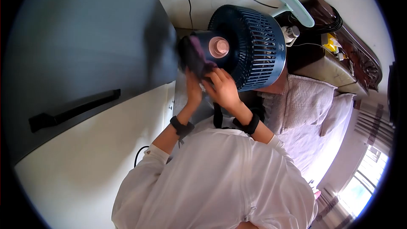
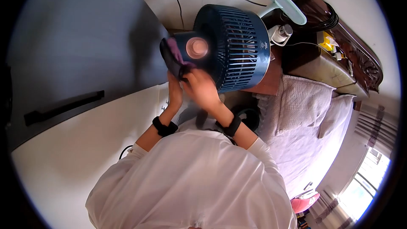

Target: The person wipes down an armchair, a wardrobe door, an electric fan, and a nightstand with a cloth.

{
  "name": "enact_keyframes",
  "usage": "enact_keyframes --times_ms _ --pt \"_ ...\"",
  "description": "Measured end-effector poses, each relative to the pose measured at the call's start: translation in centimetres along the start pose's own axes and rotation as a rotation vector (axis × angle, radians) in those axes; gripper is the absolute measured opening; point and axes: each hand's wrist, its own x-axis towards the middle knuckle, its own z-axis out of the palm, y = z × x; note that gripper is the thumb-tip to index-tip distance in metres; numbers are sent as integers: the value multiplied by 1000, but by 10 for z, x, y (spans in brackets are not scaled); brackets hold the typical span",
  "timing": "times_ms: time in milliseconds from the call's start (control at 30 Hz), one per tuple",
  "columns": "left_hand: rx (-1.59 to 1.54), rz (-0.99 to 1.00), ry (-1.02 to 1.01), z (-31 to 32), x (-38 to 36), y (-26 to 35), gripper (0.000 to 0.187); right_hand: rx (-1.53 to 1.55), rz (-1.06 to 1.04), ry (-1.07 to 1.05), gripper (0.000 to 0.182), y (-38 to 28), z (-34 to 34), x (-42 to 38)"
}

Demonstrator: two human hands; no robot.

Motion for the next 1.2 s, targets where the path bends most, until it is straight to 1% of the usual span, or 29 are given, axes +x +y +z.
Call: enact_keyframes --times_ms 33,67,100,167,200,267,300,367,433,467,500,567,633,733,767,833,867,967,1067,1133,1167,1200 --pt "-49 -59 -95 -1 -7 -11 37 -17 8 -51 22 1 2 -3" --pt "111 -129 -204 -1 -5 -23 36 -35 16 -100 22 2 4 -5" --pt "271 -200 -313 -1 3 -24 35 -23 66 -95 21 3 8 -8" --pt "187 -282 -324 -1 4 -24 32 -3 166 -83 20 4 17 -13" --pt "-53 -286 -219 1 7 12 30 -3 158 -51 22 1 18 -12" --pt "-229 -214 -23 5 3 28 31 -2 144 11 25 -6 16 -12" --pt "-164 -139 66 7 0 26 32 2 107 11 28 -10 13 -12" --pt "-179 -43 113 6 1 24 31 14 31 18 33 -19 5 -12" --pt "-338 -6 25 -3 13 43 28 -16 -28 48 39 -24 -3 -9" --pt "-79 161 -78 -10 23 52 28 -31 -55 61 42 -26 -6 -9" --pt "183 326 -181 -17 39 60 30 -24 -37 36 45 -27 -10 -9" --pt "397 511 -192 -16 64 76 35 -13 -5 -10 49 -28 -16 -9" --pt "292 559 -19 -3 82 86 42 -52 14 -21 56 -26 -15 -8" --pt "299 365 -160 -5 100 78 43 -96 83 -68 64 -27 -8 -8" --pt "209 329 -153 -3 105 73 43 -106 110 -90 67 -28 -4 -7" --pt "29 259 -136 -1 111 67 43 -160 68 -68 69 -31 2 -4" --pt "-64 213 -140 0 113 63 46 -188 48 -55 71 -31 4 -2" --pt "-321 166 -116 16 118 60 50 -203 69 -45 68 -27 6 2" --pt "237 618 -38 13 115 35 53 -193 37 -29 62 -20 8 3" --pt "138 422 -22 19 109 3 56 -192 22 -49 58 -19 9 2" --pt "91 322 -18 24 106 -22 57 -191 18 -58 56 -18 9 2" --pt "312 500 129 31 108 -77 49 -182 25 -72 54 -18 11 0"
